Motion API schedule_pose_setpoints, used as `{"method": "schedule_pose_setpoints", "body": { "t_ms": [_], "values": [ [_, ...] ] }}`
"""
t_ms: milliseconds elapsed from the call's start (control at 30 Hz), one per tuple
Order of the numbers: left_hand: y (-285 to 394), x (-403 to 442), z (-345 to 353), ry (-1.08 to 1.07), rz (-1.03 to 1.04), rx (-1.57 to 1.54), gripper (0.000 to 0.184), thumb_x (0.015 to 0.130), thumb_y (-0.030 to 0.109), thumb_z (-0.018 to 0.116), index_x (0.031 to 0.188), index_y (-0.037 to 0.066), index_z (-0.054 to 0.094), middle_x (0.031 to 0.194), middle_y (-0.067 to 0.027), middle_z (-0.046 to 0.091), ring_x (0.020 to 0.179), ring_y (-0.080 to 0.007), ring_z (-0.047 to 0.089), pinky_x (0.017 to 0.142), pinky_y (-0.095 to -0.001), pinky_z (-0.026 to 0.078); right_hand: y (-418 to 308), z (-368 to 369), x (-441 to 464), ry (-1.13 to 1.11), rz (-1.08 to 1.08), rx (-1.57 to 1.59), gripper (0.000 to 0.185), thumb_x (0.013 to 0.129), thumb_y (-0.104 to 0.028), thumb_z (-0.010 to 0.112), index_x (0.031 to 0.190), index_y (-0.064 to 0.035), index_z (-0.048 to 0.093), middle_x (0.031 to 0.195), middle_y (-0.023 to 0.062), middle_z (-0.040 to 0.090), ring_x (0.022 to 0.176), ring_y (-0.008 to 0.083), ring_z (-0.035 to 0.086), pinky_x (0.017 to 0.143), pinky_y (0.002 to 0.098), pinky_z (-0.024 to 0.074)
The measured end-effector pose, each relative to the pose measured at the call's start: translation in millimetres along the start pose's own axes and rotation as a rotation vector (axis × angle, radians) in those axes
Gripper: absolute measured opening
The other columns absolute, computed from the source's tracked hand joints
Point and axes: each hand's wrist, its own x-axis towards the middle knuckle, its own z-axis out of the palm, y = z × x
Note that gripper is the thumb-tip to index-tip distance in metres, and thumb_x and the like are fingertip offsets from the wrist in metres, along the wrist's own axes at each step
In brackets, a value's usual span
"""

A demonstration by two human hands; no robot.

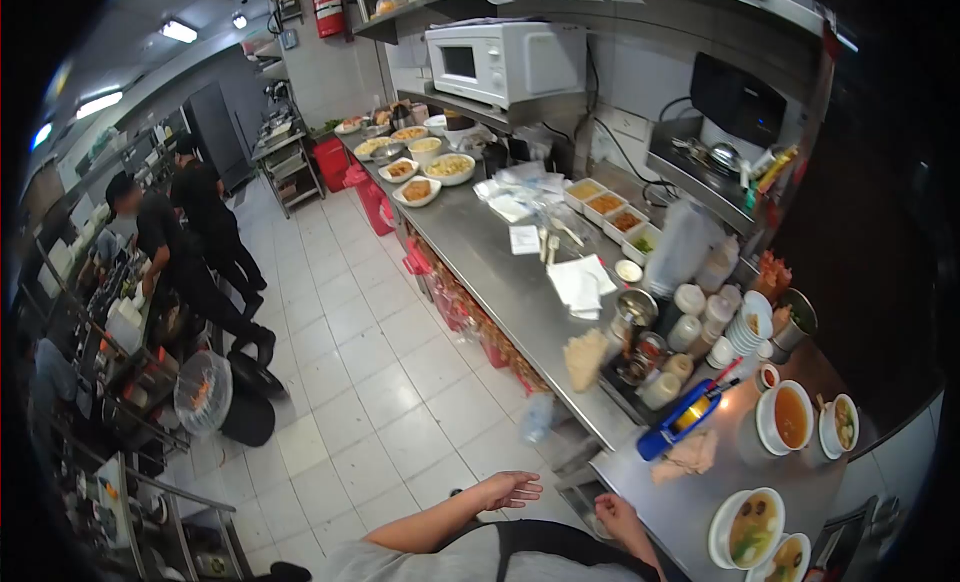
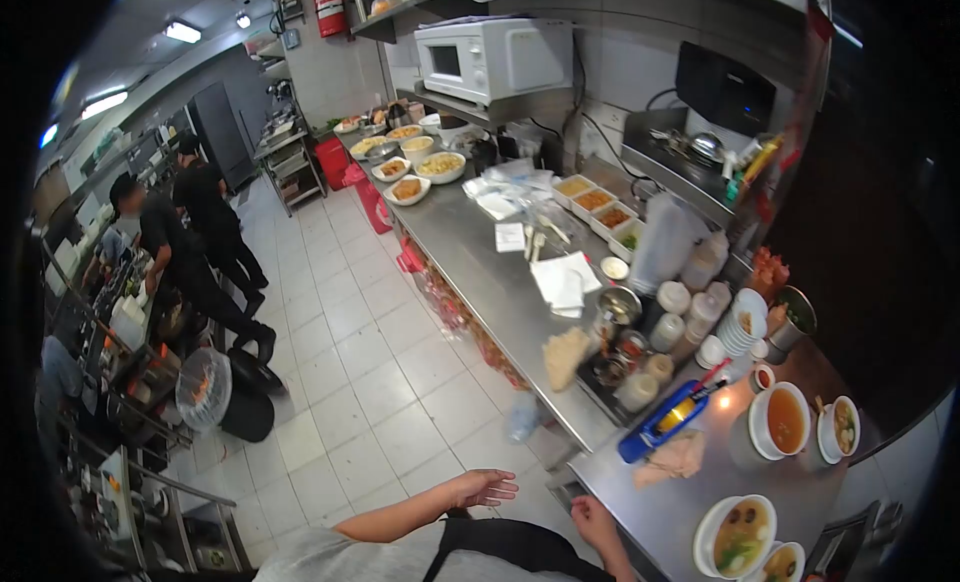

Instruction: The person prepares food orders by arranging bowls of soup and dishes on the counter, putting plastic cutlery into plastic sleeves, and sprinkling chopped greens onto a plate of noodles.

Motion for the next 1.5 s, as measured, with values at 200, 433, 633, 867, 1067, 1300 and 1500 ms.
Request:
{"method": "schedule_pose_setpoints", "body": {
  "t_ms": [200, 433, 633, 867, 1067, 1300, 1500],
  "values": [
    [52, -56, -165, 0.134, 0.238, -0.223, 0.033, 0.093, 0.028, 0.042, 0.121, 0.012, 0.045, 0.117, -0.0073, 0.056, 0.106, -0.0181, 0.054, 0.083, -0.0324, 0.042, -132, 116, 126, -0.092, -0.323, -0.202, 0.027, 0.079, -0.016, 0.057, 0.102, -0.0015, 0.058, 0.093, 0.0184, 0.060, 0.080, 0.0289, 0.061, 0.072, 0.0346, 0.0492],
    [119, -78, -242, 0.134, 0.243, -0.270, 0.032, 0.091, 0.030, 0.046, 0.115, 0.009, 0.047, 0.115, -0.0113, 0.055, 0.104, -0.0229, 0.054, 0.081, -0.0340, 0.043, -178, 187, 214, -0.590, -0.406, -0.443, 0.040, 0.083, -0.027, 0.054, 0.115, -0.0034, 0.051, 0.101, 0.0185, 0.060, 0.089, 0.0305, 0.059, 0.079, 0.0371, 0.0465],
    [187, -73, -244, 0.099, 0.289, -0.141, 0.047, 0.092, 0.031, 0.041, 0.132, 0.007, 0.037, 0.129, -0.0146, 0.046, 0.115, -0.0273, 0.046, 0.095, -0.0377, 0.037, -218, 162, 287, -0.388, -0.395, -0.376, 0.031, 0.084, -0.023, 0.054, 0.106, -0.0016, 0.057, 0.101, 0.0170, 0.060, 0.091, 0.0289, 0.060, 0.078, 0.0358, 0.0471],
    [289, -47, -311, 0.210, 0.369, -0.022, 0.047, 0.093, 0.032, 0.038, 0.132, 0.006, 0.036, 0.127, -0.0130, 0.048, 0.116, -0.0265, 0.047, 0.095, -0.0387, 0.037, -293, 180, 416, -0.209, -0.602, -0.272, 0.024, 0.086, -0.018, 0.053, 0.102, -0.0010, 0.057, 0.095, 0.0152, 0.060, 0.087, 0.0281, 0.060, 0.076, 0.0348, 0.0474],
    [394, -16, -365, 0.163, 0.475, -0.062, 0.046, 0.092, 0.034, 0.039, 0.131, 0.009, 0.038, 0.126, -0.0128, 0.049, 0.116, -0.0258, 0.046, 0.095, -0.0412, 0.036, -346, 198, 476, -0.345, -0.737, -0.332, 0.022, 0.086, -0.014, 0.050, 0.101, 0.0014, 0.056, 0.097, 0.0173, 0.057, 0.089, 0.0322, 0.056, 0.079, 0.0364, 0.0441],
    [519, 59, -381, -0.069, 0.386, -0.014, 0.030, 0.090, 0.029, 0.047, 0.114, 0.011, 0.047, 0.118, -0.0137, 0.052, 0.107, -0.0281, 0.053, 0.085, -0.0417, 0.042, -290, 156, 477, 0.110, -0.554, -0.239, 0.023, 0.085, -0.016, 0.053, 0.100, 0.0002, 0.059, 0.093, 0.0154, 0.061, 0.084, 0.0312, 0.059, 0.075, 0.0366, 0.0469],
    [583, 93, -341, -0.276, 0.219, 0.085, 0.024, 0.092, 0.024, 0.044, 0.109, 0.008, 0.048, 0.106, -0.0145, 0.059, 0.102, -0.0295, 0.056, 0.084, -0.0417, 0.043, -239, 155, 450, 0.397, -0.027, 0.482, 0.019, 0.089, -0.011, 0.052, 0.104, -0.0019, 0.058, 0.091, 0.0060, 0.063, 0.082, 0.0111, 0.062, 0.067, 0.0223, 0.0475]
  ]
}}
